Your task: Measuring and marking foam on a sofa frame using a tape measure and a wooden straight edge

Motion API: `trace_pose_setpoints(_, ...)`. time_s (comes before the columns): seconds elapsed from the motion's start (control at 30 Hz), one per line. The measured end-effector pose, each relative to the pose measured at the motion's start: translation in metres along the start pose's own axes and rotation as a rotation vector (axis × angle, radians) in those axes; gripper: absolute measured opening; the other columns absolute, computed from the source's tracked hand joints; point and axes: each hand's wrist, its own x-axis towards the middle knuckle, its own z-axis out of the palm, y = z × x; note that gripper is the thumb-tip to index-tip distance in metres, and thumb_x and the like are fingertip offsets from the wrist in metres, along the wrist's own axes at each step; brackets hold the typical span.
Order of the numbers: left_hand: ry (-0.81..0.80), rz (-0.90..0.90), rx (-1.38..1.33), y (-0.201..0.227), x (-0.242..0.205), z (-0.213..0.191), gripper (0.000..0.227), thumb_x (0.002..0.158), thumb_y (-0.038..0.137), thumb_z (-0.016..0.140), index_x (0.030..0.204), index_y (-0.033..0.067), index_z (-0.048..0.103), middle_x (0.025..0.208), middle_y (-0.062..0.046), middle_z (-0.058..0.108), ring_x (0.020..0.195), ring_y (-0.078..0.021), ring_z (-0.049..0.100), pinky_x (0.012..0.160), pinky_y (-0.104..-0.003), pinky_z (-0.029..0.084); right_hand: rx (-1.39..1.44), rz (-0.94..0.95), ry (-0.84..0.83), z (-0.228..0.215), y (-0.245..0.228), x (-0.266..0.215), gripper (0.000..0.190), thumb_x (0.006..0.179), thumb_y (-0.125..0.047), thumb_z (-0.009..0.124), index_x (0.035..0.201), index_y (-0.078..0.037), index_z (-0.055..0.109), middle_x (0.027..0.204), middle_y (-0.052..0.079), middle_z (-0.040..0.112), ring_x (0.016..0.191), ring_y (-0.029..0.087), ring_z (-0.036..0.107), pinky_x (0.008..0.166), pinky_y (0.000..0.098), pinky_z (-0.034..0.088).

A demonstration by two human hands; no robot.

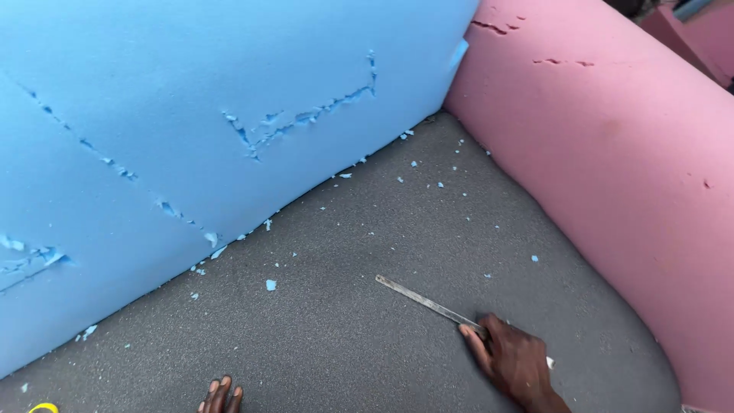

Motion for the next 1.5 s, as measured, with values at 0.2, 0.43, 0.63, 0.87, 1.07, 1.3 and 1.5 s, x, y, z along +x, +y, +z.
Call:
trace_pose_setpoints(0.2, -0.007, 0.163, 0.135, 0.038, 0.043, -0.046, 0.051, 0.141, 0.032, 0.029, 0.166, 0.0211, 0.072, 0.178, -0.011, 0.079, 0.171, -0.0358, 0.074, 0.146, -0.048, 0.050, 0.053, -0.058, 0.224, 0.028, 0.017, 0.007, 0.041, 0.106, -0.071, 0.080, 0.092, -0.033, 0.073, 0.061, -0.009, 0.063, 0.053, 0.015, 0.067, 0.058, 0.0409, 0.053)
trace_pose_setpoints(0.43, -0.420, 0.198, -0.065, 0.058, 0.076, -0.112, 0.091, 0.121, 0.063, 0.052, 0.194, 0.0087, 0.041, 0.207, -0.021, 0.038, 0.196, -0.0429, 0.031, 0.158, -0.066, 0.025, -0.043, -0.051, 0.128, 0.027, 0.027, 0.010, 0.048, 0.124, -0.071, 0.071, 0.110, -0.026, 0.076, 0.069, -0.003, 0.067, 0.072, 0.020, 0.076, 0.076, 0.0431, 0.057)
trace_pose_setpoints(0.63, -0.404, 0.215, -0.028, 0.068, 0.081, -0.121, 0.091, 0.122, 0.059, 0.059, 0.197, 0.0096, 0.038, 0.209, -0.017, 0.033, 0.197, -0.0381, 0.025, 0.158, -0.064, 0.021, -0.049, 0.130, -0.063, -0.008, 0.007, 0.018, 0.059, 0.125, -0.087, 0.058, 0.116, -0.033, 0.079, 0.075, -0.007, 0.084, 0.095, 0.022, 0.093, 0.099, 0.0448, 0.067)
trace_pose_setpoints(0.87, -0.336, 0.263, -0.010, 0.045, 0.047, -0.120, 0.088, 0.128, 0.062, 0.056, 0.197, 0.0107, 0.038, 0.208, -0.016, 0.035, 0.195, -0.0363, 0.028, 0.158, -0.061, 0.020, 0.406, -0.145, 0.170, 0.062, 0.049, 0.034, 0.053, 0.141, -0.054, 0.083, 0.125, -0.004, 0.076, 0.088, 0.010, 0.067, 0.089, 0.029, 0.065, 0.089, 0.0485, 0.050)
trace_pose_setpoints(1.07, -0.399, 0.174, 0.000, 0.046, 0.043, -0.117, 0.084, 0.128, 0.068, 0.041, 0.189, 0.0101, 0.049, 0.201, -0.017, 0.045, 0.187, -0.0427, 0.039, 0.152, -0.066, 0.027, 0.032, -0.166, 0.268, 0.032, 0.048, 0.022, 0.066, 0.143, -0.080, 0.068, 0.137, -0.018, 0.091, 0.106, 0.013, 0.096, 0.111, 0.040, 0.092, 0.103, 0.0521, 0.063)
trace_pose_setpoints(1.3, -0.554, 0.128, 0.077, 0.050, 0.058, -0.142, 0.095, 0.128, 0.074, 0.025, 0.190, 0.0057, 0.047, 0.197, -0.022, 0.050, 0.183, -0.0446, 0.044, 0.150, -0.061, 0.033, -0.006, -0.082, 0.151, 0.019, 0.033, 0.028, 0.079, 0.136, -0.093, 0.053, 0.144, -0.023, 0.090, 0.125, 0.012, 0.104, 0.123, 0.047, 0.097, 0.112, 0.0506, 0.063)
trace_pose_setpoints(1.5, -0.488, 0.196, 0.279, 0.025, 0.043, -0.185, 0.073, 0.132, 0.064, 0.042, 0.173, 0.0082, 0.068, 0.168, -0.022, 0.076, 0.168, -0.0395, 0.067, 0.140, -0.057, 0.052, 0.597, -0.281, 0.224, 0.095, 0.031, 0.049, 0.063, 0.142, -0.052, 0.088, 0.112, 0.003, 0.083, 0.085, 0.018, 0.065, 0.082, 0.033, 0.060, 0.079, 0.0515, 0.046)
